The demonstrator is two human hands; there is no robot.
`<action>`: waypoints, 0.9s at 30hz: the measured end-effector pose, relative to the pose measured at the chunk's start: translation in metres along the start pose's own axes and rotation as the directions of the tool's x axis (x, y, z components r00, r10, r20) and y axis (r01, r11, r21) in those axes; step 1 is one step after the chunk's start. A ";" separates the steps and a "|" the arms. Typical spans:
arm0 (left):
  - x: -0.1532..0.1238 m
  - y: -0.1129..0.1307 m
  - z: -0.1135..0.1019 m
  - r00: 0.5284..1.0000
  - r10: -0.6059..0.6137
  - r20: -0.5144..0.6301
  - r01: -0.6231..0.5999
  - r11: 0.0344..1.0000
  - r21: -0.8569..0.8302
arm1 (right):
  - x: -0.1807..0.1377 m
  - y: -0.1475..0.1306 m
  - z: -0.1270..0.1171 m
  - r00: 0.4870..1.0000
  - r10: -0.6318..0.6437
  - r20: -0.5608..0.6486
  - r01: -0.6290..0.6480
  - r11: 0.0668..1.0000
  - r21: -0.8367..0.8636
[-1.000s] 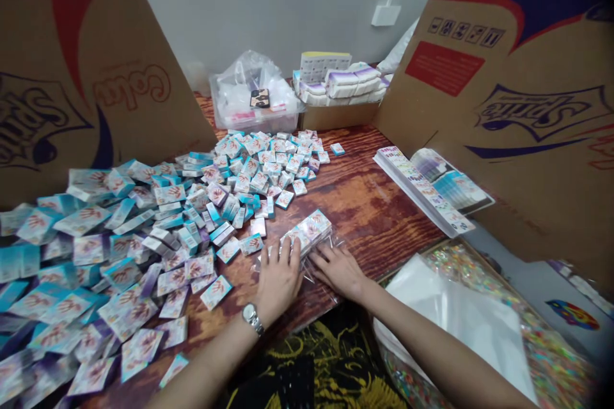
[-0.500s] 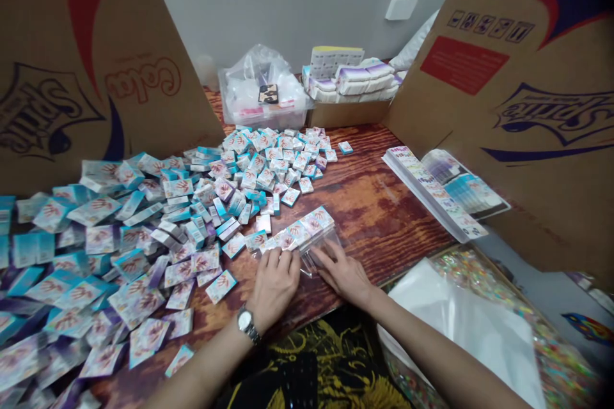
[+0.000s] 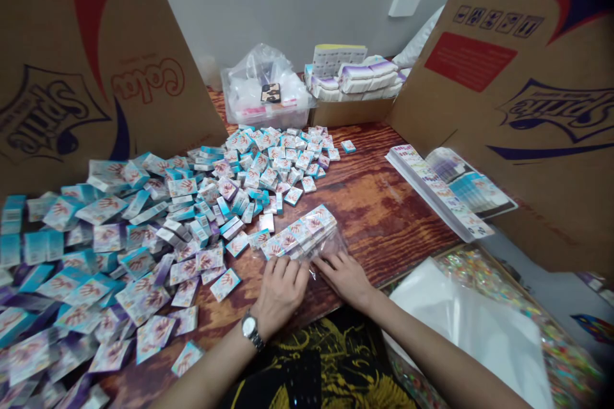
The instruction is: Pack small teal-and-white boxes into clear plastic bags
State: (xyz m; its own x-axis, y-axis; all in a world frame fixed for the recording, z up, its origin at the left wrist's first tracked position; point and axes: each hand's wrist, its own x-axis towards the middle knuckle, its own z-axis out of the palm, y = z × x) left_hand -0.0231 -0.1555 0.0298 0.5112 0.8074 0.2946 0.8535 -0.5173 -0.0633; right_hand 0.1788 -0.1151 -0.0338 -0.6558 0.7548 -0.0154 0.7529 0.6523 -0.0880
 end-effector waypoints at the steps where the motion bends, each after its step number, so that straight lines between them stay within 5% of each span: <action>1: -0.001 0.000 0.001 1.000 0.003 -0.005 -0.003 1.000 -0.002 | 0.003 -0.001 0.000 1.000 -0.014 -0.014 0.014 1.000 -0.004; 7: -0.008 0.006 0.010 0.998 0.059 -0.011 -0.059 0.997 -0.056 | 0.022 -0.011 -0.009 0.995 -0.100 -0.010 0.100 0.994 0.038; 14: -0.007 0.005 0.016 0.999 -0.007 0.038 0.014 0.983 -0.181 | 0.033 -0.019 -0.003 0.980 -0.196 0.036 0.188 0.969 0.158; 27: -0.015 0.002 0.023 0.997 -0.065 0.050 0.078 0.942 -0.327 | 0.051 -0.023 0.005 0.995 -0.095 -0.030 0.099 0.982 0.160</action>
State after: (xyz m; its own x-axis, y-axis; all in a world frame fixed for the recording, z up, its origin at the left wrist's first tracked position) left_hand -0.0271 -0.1621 0.0033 0.4594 0.8524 0.2497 0.8103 -0.5174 0.2751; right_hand 0.1282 -0.0922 -0.0379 -0.7226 0.6909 0.0232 0.6654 0.7042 -0.2476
